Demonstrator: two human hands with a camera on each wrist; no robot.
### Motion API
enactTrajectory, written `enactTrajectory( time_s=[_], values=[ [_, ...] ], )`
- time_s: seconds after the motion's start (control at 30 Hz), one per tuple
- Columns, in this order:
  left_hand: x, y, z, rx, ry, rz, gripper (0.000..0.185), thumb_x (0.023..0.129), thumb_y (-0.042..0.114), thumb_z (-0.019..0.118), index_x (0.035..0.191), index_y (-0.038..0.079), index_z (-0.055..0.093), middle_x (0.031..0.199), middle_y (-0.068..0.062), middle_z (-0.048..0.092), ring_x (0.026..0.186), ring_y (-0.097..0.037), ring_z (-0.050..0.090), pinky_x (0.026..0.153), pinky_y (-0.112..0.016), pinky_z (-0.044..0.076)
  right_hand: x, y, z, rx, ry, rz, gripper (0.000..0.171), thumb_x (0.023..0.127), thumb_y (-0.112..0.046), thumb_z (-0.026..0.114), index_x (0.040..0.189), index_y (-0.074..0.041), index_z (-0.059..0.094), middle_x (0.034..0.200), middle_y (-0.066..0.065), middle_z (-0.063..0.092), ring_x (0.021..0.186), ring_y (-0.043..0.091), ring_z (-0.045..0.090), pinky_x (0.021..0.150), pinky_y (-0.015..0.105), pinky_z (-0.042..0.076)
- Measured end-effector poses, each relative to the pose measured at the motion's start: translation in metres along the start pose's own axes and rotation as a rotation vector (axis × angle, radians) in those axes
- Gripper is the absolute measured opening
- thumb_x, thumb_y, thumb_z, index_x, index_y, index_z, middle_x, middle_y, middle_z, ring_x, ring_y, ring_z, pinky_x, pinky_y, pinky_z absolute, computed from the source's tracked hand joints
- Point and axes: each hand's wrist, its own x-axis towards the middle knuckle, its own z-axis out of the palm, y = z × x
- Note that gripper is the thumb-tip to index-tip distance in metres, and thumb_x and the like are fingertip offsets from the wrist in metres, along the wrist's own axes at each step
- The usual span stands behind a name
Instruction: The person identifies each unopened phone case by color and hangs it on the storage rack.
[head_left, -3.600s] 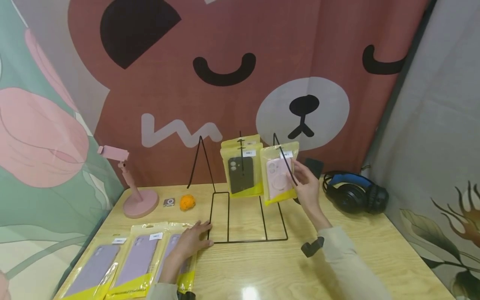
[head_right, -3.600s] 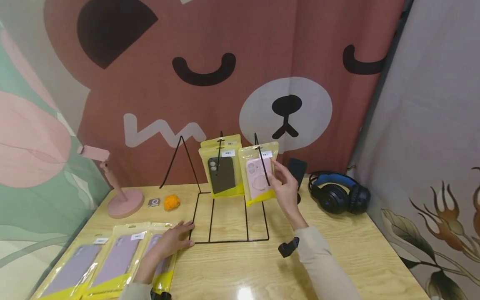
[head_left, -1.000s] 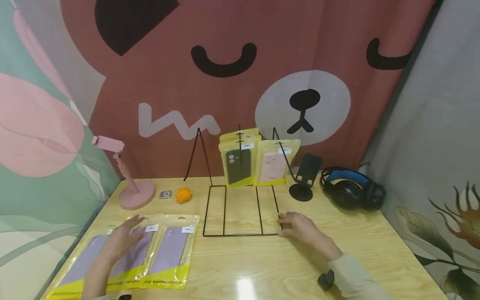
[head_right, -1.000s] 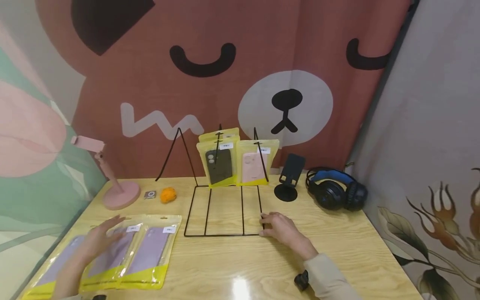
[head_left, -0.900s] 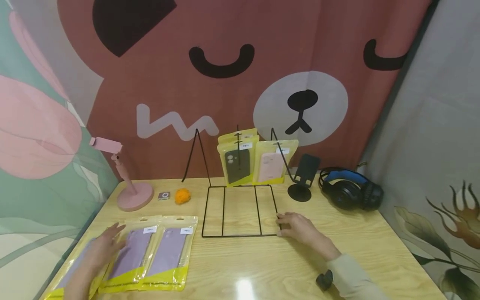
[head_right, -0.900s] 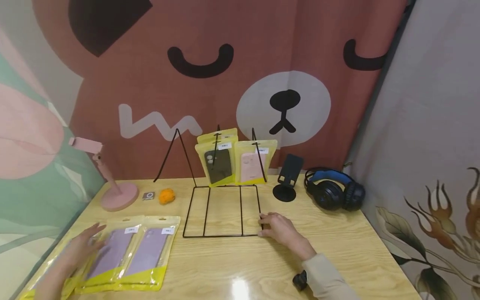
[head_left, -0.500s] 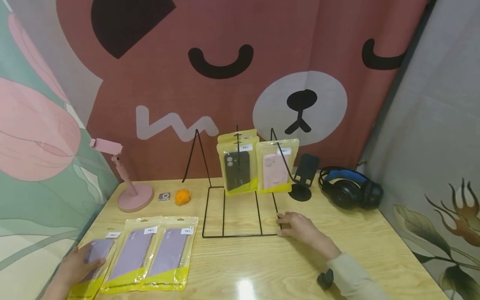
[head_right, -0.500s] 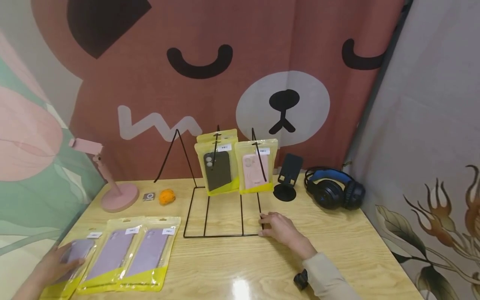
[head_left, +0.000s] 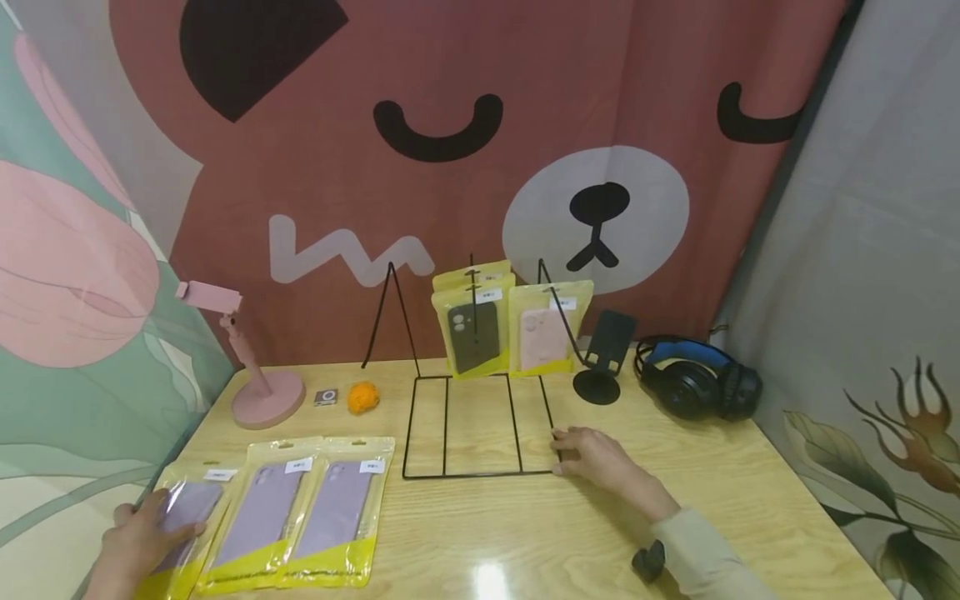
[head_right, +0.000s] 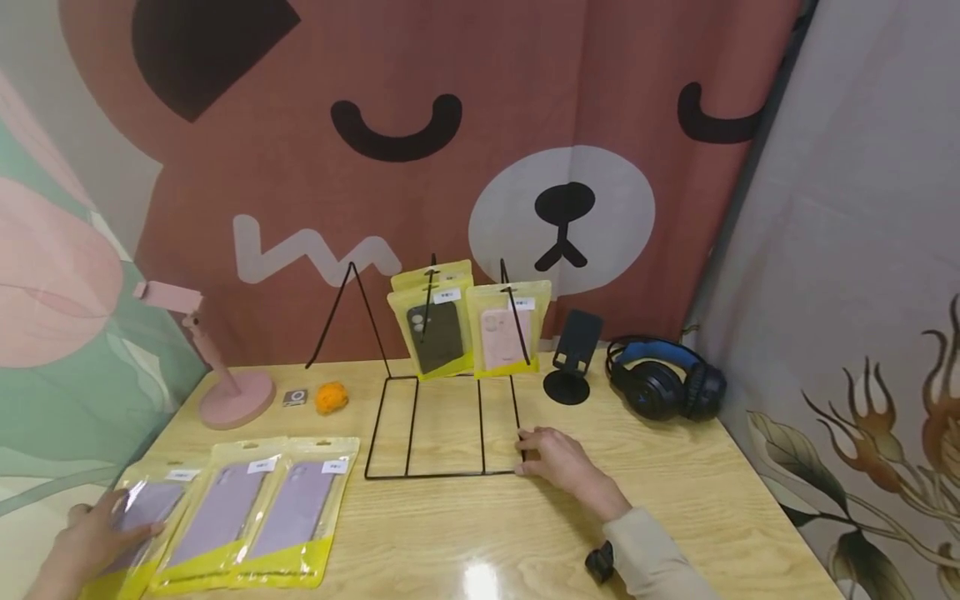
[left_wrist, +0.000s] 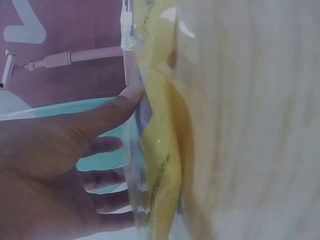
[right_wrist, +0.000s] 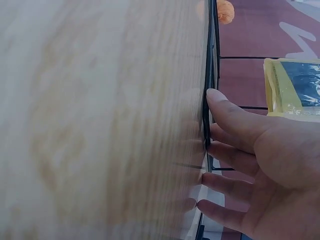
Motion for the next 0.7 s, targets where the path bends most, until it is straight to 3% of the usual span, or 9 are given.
enactTrajectory(
  time_s=[0.13, 0.23, 0.4, 0.5, 0.57, 0.7],
  values=[
    [-0.006, 0.002, 0.001, -0.007, 0.125, 0.022, 0.106, 0.074, 0.056, 0.075, 0.139, -0.008, 0.021, 0.109, -0.042, 0.027, 0.088, -0.063, 0.045, 0.063, -0.065, 0.047, 0.0, -0.002, -0.001, -0.009, -0.006, 0.008, 0.042, 0.083, -0.025, 0.075, 0.116, -0.001, 0.069, 0.132, 0.017, 0.058, 0.123, 0.044, 0.05, 0.1, 0.06, 0.04],
    [-0.007, 0.0, -0.004, 0.01, 0.166, 0.061, 0.098, 0.075, 0.046, 0.078, 0.14, -0.006, 0.026, 0.105, -0.045, 0.033, 0.084, -0.059, 0.049, 0.058, -0.06, 0.047, 0.0, -0.003, -0.001, -0.011, -0.01, 0.014, 0.042, 0.083, -0.025, 0.075, 0.116, -0.001, 0.069, 0.132, 0.017, 0.058, 0.123, 0.044, 0.05, 0.1, 0.06, 0.04],
    [-0.007, -0.003, -0.019, 0.01, 0.218, 0.191, 0.058, 0.085, 0.016, 0.069, 0.13, -0.01, 0.044, 0.108, -0.047, 0.05, 0.079, -0.054, 0.056, 0.059, -0.058, 0.048, 0.0, -0.001, 0.0, -0.006, -0.008, 0.017, 0.042, 0.083, -0.026, 0.075, 0.116, -0.001, 0.069, 0.132, 0.017, 0.058, 0.124, 0.043, 0.05, 0.1, 0.059, 0.041],
    [-0.019, 0.006, -0.032, -0.009, 0.283, 0.187, 0.041, 0.089, 0.006, 0.06, 0.126, -0.009, 0.051, 0.114, -0.045, 0.049, 0.078, -0.053, 0.057, 0.057, -0.056, 0.048, 0.0, 0.0, 0.0, -0.008, -0.004, 0.007, 0.042, 0.083, -0.026, 0.075, 0.116, -0.001, 0.069, 0.132, 0.017, 0.058, 0.123, 0.043, 0.05, 0.099, 0.059, 0.041],
    [-0.03, 0.017, -0.041, -0.007, 0.368, 0.189, 0.035, 0.089, 0.002, 0.056, 0.123, -0.009, 0.055, 0.107, -0.043, 0.053, 0.072, -0.048, 0.058, 0.052, -0.053, 0.047, 0.0, 0.0, 0.0, -0.01, -0.002, 0.001, 0.041, 0.083, -0.026, 0.075, 0.116, -0.001, 0.069, 0.131, 0.017, 0.058, 0.123, 0.044, 0.05, 0.099, 0.059, 0.042],
    [-0.051, 0.048, -0.053, 0.0, 0.612, 0.178, 0.034, 0.086, -0.007, 0.055, 0.119, -0.005, 0.06, 0.095, -0.035, 0.056, 0.068, -0.046, 0.054, 0.046, -0.053, 0.044, 0.0, -0.001, 0.0, -0.009, -0.002, 0.004, 0.041, 0.083, -0.025, 0.075, 0.116, -0.001, 0.069, 0.131, 0.018, 0.059, 0.123, 0.044, 0.05, 0.099, 0.06, 0.042]
  ],
)
